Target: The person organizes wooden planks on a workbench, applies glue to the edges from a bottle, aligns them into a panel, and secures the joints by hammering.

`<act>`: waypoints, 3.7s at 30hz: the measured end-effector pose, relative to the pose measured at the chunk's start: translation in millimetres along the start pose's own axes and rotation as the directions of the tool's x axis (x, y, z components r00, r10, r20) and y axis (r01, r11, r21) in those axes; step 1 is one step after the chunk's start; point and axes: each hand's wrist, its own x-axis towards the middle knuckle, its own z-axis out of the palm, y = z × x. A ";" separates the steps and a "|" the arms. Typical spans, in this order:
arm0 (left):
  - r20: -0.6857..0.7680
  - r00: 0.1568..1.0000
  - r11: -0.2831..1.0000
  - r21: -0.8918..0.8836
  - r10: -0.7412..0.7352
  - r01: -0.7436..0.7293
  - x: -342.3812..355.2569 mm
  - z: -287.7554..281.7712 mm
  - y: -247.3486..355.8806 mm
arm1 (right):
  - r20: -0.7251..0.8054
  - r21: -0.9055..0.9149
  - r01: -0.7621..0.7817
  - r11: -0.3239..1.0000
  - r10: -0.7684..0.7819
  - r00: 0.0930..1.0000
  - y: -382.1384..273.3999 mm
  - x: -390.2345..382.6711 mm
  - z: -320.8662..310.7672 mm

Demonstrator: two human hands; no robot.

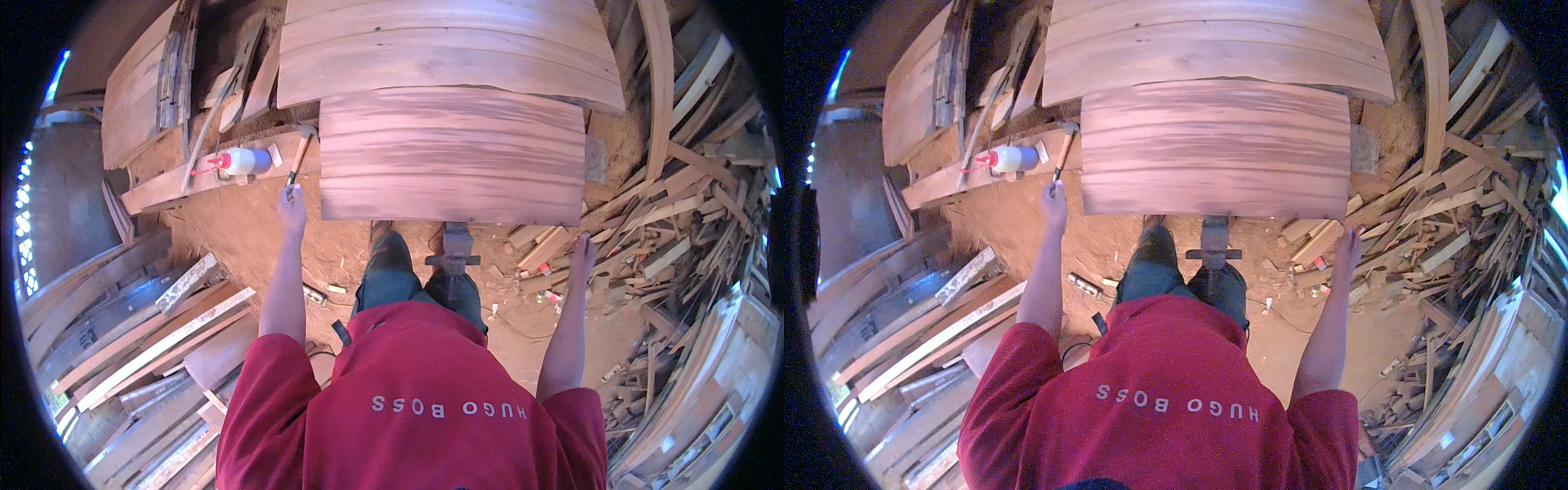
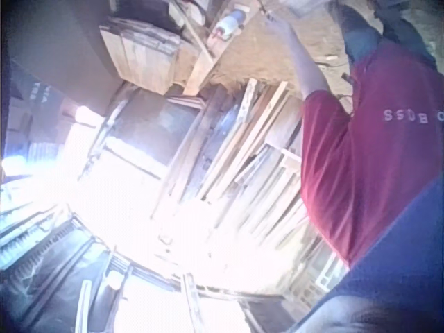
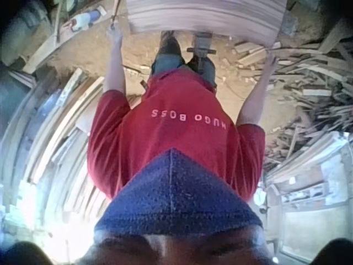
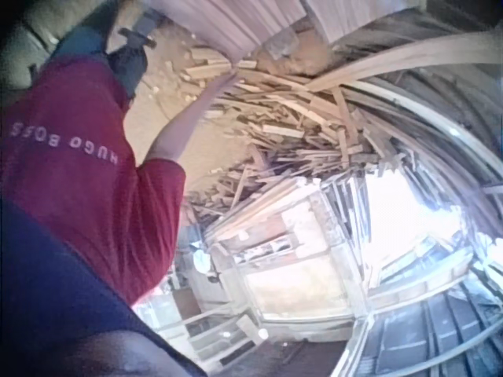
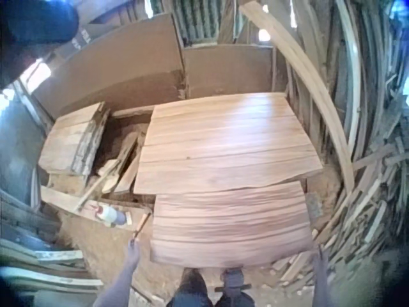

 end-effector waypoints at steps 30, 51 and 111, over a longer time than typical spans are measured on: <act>-0.126 0.943 0.836 -0.510 -0.307 0.204 117.6 -22.4 -19.6 | 0.101 -0.198 -0.137 0.971 0.159 0.982 41.2 -430.3 176.2; -0.368 0.914 0.972 -0.093 0.170 -0.218 82.4 14.0 34.6 | 0.013 -0.086 -0.250 0.964 0.252 0.968 69.5 -454.3 196.8; 0.489 -0.028 0.134 -0.293 0.872 -0.947 -160.7 160.8 116.7 | 0.693 0.584 -0.574 0.574 0.016 0.721 47.6 -381.8 257.4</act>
